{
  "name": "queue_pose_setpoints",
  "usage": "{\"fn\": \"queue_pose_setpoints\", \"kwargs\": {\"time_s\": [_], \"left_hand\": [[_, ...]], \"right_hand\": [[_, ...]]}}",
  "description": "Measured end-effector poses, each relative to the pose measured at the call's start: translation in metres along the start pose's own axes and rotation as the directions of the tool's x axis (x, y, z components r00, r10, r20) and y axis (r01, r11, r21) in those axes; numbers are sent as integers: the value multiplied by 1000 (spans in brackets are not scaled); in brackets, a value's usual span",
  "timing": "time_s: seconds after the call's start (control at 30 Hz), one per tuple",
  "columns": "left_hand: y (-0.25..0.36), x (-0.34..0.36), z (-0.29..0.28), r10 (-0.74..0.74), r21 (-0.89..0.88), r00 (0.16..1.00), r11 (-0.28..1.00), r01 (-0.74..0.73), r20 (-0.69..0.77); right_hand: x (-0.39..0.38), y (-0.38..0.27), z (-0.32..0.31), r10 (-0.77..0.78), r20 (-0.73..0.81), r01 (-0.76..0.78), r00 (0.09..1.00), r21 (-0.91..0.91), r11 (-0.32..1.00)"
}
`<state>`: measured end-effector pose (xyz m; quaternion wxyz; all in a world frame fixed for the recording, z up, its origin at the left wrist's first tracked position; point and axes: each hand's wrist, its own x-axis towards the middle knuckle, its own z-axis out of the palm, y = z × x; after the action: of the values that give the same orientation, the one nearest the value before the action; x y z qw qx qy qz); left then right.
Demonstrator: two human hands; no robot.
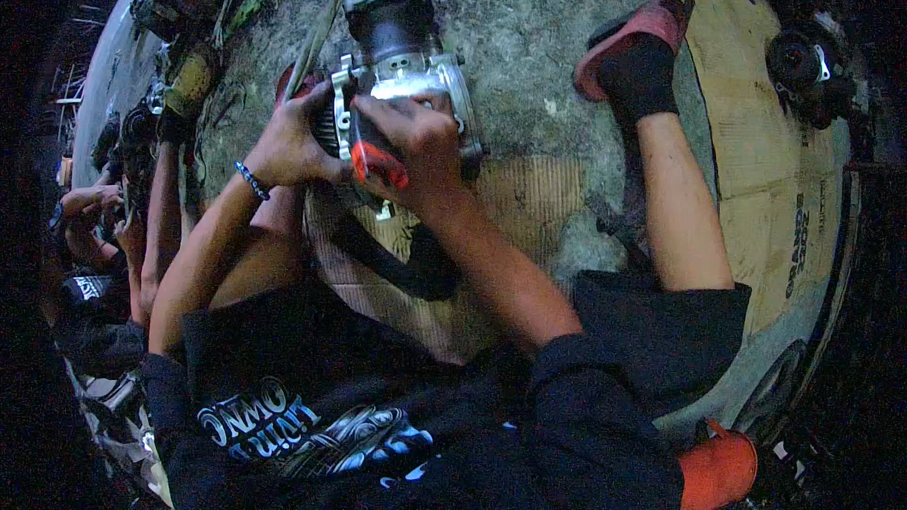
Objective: Cleaning and inspecting a mechanical engine component using tools and a rag in a workshop.
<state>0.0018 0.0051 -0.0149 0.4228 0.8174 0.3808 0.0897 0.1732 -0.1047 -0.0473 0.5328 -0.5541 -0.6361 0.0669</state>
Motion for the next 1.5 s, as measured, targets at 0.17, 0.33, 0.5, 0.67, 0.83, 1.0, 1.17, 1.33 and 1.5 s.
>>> {"fn": "queue_pose_setpoints", "kwargs": {"time_s": [0.17,0.33,0.5,0.67,0.83,1.0,1.17,1.33,1.5], "left_hand": [[-4,-2,-3,-31,58,1000,998,31,-4],[-7,-9,2,110,53,991,993,-106,-81],[-7,-3,-6,-41,123,999,992,37,30],[-8,-3,-5,-101,61,994,993,98,43],[-13,-4,-2,-55,64,998,996,55,11],[11,-6,-7,-22,257,999,966,14,29],[7,-5,-6,-59,-26,997,998,60,43],[-10,-1,-4,-172,8,982,985,172,85],[4,-2,-4,-44,103,999,994,42,17]], "right_hand": [[4,-16,-10,-41,-41,42,998,6,999],[4,-11,-4,-32,-58,32,998,-6,999],[-8,-12,2,-32,-123,34,992,13,999],[0,3,5,-1,28,0,1000,32,999],[2,2,1,-7,-26,9,1000,68,998],[-2,-8,-3,-44,-38,43,998,-26,999],[13,-7,-7,-26,-105,25,994,-14,1000],[14,-5,-7,232,-126,-211,965,161,964],[0,13,-10,260,-104,-224,960,271,936]]}}
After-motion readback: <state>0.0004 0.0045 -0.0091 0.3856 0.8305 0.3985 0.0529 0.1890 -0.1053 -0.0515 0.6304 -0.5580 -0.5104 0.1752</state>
